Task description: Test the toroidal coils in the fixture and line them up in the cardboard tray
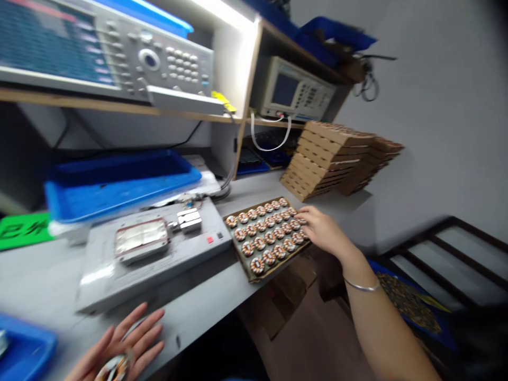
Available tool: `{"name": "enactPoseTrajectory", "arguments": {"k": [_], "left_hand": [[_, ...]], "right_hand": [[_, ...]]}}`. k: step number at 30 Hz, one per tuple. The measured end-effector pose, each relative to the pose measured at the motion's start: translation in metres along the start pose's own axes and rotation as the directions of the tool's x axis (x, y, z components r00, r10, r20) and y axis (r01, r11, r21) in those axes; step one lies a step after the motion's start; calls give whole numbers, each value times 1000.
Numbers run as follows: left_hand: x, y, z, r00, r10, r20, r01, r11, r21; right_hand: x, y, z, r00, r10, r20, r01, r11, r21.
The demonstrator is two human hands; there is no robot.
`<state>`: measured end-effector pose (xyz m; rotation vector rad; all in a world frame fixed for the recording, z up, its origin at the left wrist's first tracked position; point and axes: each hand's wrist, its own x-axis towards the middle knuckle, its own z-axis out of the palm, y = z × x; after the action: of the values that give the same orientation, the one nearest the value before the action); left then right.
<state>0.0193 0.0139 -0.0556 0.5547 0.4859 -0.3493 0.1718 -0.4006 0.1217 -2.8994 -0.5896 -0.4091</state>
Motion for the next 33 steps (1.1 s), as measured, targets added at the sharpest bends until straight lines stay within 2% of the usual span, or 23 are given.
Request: {"name": "enactPoseTrajectory", "arguments": {"k": [2,4,5,6,8,10,11,12,13,15,18,19,21,23,25,29,33], "left_hand": [[-11,-2,19,998,68,-7,-68,998,-12],[-14,-1,29,995,84,62,-82,996,-43],[-14,0,30,991,101,86,-95,993,-74],[-13,1,29,987,111,112,-100,990,-103],[-13,2,24,983,130,131,-112,984,-140],[-15,1,20,984,129,126,-111,984,-142],[-17,1,20,985,125,123,-107,984,-143],[-18,0,20,985,120,124,-101,984,-150],[-20,-1,21,984,121,129,-99,981,-166],[-22,-1,22,980,132,147,-100,973,-208],[-22,0,21,968,153,198,-99,961,-257],[-21,0,20,960,166,227,-101,957,-273],[-18,0,17,943,182,277,-97,950,-295],[-16,0,15,939,175,297,-85,952,-294],[-14,1,14,943,162,291,-78,957,-279],[-13,1,14,945,161,284,-82,959,-271],[-14,1,15,946,153,285,-75,961,-267]], "right_hand": [[9,-48,5,980,-167,-109,178,978,106],[14,-106,21,924,-356,-139,382,880,281],[15,-136,32,884,-453,-114,462,809,363],[13,-166,45,830,-555,-64,525,735,430],[5,-219,71,665,-746,42,634,593,495],[-3,-259,94,513,-852,108,713,492,500],[-7,-274,103,468,-873,138,736,472,486],[-10,-287,111,452,-875,174,748,478,461],[-12,-296,117,458,-863,214,751,505,426],[-14,-308,122,505,-815,286,731,579,361],[0,-309,115,533,-789,306,657,613,439],[10,-306,110,551,-791,266,625,602,497],[38,-297,98,644,-755,123,576,585,570],[72,-286,90,742,-670,-32,570,604,557],[103,-276,86,788,-609,-95,568,659,492],[138,-266,96,812,-582,-46,551,740,386],[144,-271,110,794,-607,-35,575,732,364]]}}
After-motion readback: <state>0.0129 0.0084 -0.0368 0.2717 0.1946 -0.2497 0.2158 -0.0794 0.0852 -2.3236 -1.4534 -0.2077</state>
